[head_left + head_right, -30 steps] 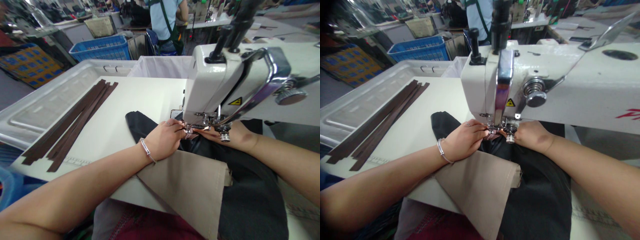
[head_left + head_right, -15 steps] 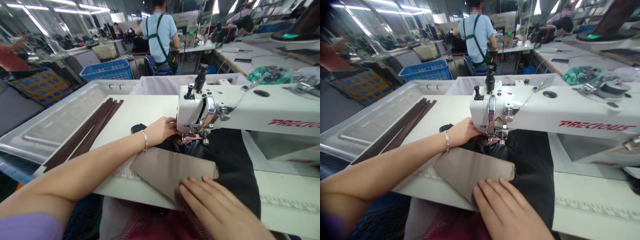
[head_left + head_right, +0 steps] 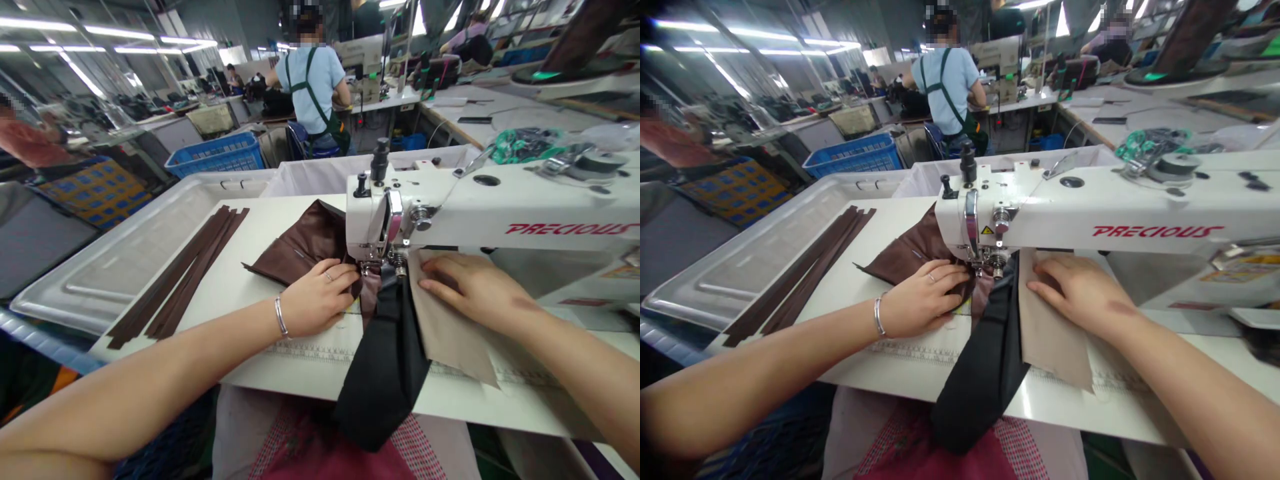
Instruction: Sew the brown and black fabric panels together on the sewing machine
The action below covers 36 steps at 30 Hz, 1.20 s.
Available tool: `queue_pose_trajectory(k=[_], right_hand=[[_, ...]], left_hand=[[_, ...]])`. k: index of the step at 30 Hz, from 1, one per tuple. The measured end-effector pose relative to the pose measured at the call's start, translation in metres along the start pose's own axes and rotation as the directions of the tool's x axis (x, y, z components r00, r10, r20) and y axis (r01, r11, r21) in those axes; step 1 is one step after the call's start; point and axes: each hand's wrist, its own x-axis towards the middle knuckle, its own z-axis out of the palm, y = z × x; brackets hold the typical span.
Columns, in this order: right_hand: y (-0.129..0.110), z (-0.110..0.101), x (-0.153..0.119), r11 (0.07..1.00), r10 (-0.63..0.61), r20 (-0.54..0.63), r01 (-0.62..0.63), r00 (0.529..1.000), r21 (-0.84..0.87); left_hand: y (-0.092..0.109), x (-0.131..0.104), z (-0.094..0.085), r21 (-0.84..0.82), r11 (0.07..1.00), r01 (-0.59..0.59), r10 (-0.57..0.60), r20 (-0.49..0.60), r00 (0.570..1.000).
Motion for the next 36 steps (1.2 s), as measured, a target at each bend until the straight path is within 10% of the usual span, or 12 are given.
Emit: queue_pose_trajectory(k=[8, 30, 36], right_hand=[[-0.074, 0.025, 0.008, 0.962, -0.250, 0.152, 0.229, 0.956, 0.147], [-0.062, 0.042, 0.020, 0.992, -0.115, 0.247, 0.125, 0.962, -0.026], [-0.058, 0.044, 0.021, 0.993, -0.102, 0.241, 0.114, 0.965, -0.037]], left_hand=[[-0.013, 0.003, 0.019, -0.242, 0.965, 0.099, -0.105, -0.013, 0.994], [0.013, 0.023, 0.027, -0.151, 0.970, 0.189, -0.189, 0.015, 0.982], [-0.052, 0.001, -0.001, -0.527, 0.798, 0.294, -0.342, 0.006, 0.940]])
